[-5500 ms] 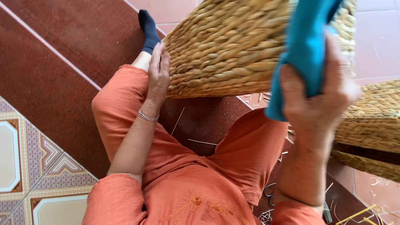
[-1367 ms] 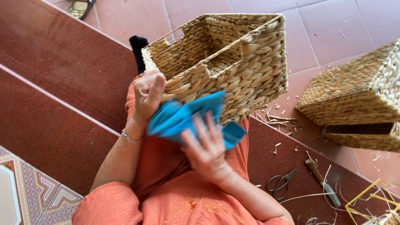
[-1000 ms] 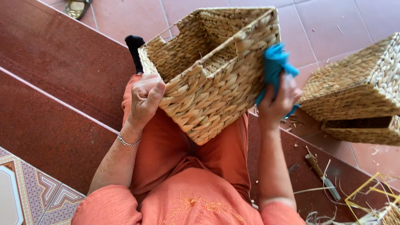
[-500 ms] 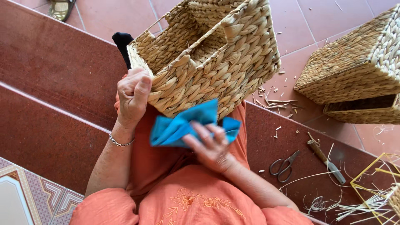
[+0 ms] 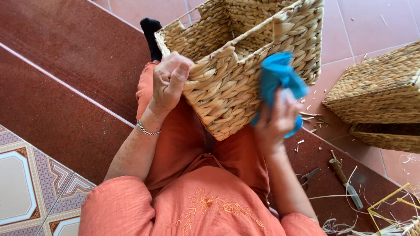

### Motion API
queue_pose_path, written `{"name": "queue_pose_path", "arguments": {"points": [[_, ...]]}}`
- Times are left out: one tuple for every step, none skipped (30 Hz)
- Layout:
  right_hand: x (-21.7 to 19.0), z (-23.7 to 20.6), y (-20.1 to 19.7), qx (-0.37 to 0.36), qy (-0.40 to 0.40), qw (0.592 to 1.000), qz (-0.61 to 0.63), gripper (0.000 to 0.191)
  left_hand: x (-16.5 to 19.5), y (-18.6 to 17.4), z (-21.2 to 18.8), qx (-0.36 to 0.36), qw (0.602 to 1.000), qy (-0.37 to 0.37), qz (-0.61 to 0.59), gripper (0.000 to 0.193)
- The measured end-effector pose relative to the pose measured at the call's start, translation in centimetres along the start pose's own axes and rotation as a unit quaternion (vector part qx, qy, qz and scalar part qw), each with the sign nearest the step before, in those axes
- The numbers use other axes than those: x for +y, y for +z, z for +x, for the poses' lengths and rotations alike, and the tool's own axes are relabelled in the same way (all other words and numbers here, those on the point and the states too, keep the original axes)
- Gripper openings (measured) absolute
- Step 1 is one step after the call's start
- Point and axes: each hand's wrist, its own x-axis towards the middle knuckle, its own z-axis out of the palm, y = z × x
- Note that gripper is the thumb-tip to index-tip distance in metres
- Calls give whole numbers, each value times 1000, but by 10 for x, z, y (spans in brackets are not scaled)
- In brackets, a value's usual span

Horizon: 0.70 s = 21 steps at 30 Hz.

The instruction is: The person sits on the floor and wipes the exterior and interior surfaces of woven baskets using a blue cloth. They rotate the baskets to clean all sides and the inside, then place the cleaned basket aside and pick up another one to repeat the process.

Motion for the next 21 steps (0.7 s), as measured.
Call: {"name": "queue_pose_path", "arguments": {"points": [[-25, -12, -6, -12, -17, 1000, 20, 46, 0, 1, 0, -1, 1000, -3, 9, 39], [-46, -22, -13, -41, -80, 995, 41, 43, -1, 2, 1, -3, 1000, -2, 19, 39], [-67, -33, -19, -69, -97, 991, 69, 41, -1, 3, 1, -5, 1000, 1, 28, 39], [-80, -40, -24, -95, -115, 984, 96, 39, -1, 3, 1, -7, 1000, -15, 25, 40], [-83, -43, -25, -102, -129, 981, 101, 38, -1, 3, 0, -6, 999, -29, 24, 41], [-83, -44, -26, -109, -145, 978, 108, 36, -1, 2, -1, -3, 999, -44, 25, 43], [-75, -41, -25, -116, -161, 973, 115, 35, -1, 0, -2, -5, 999, -43, 28, 43], [-64, -34, -20, -97, -146, 978, 114, 32, -2, 0, -3, -5, 999, -41, 31, 44], [-49, -24, -14, -79, -134, 981, 114, 29, -2, -1, -4, -2, 999, -39, 35, 44], [-31, -11, -7, -50, -111, 990, 72, 30, -3, -2, -5, -5, 999, -38, 32, 44], [-11, 4, -1, -19, -88, 995, 29, 33, -3, -3, -7, -9, 999, -37, 29, 43], [8, 21, 5, 9, -56, 998, 37, 30, -4, -3, -8, -13, 999, -33, 26, 43], [26, 38, 10, 35, -33, 999, 15, 33, -5, -3, -8, -9, 999, -28, 27, 43], [44, 57, 14, 41, 11, 999, 13, 37, -5, -3, -10, -7, 999, -24, 28, 44], [59, 72, 15, 46, 55, 997, 10, 41, -5, -1, -11, -6, 999, -21, 27, 45], [67, 84, 14, 49, 78, 995, 33, 42, -4, -1, -13, -9, 1000, -17, 23, 41], [73, 98, 14, 53, 99, 992, 58, 43, -3, 0, -14, -12, 1000, -12, 20, 38], [72, 110, 16, 57, 120, 988, 82, 44, -2, 0, -15, -15, 1000, -6, 17, 35], [66, 118, 17, 50, 104, 991, 73, 44, 0, 0, -16, -21, 999, 14, 34, 30], [53, 122, 18, 43, 90, 993, 63, 44, 1, -1, -16, -27, 998, 33, 51, 25], [35, 125, 20, 35, 76, 995, 53, 44, 3, -2, -16, -35, 996, 52, 68, 22]]}}
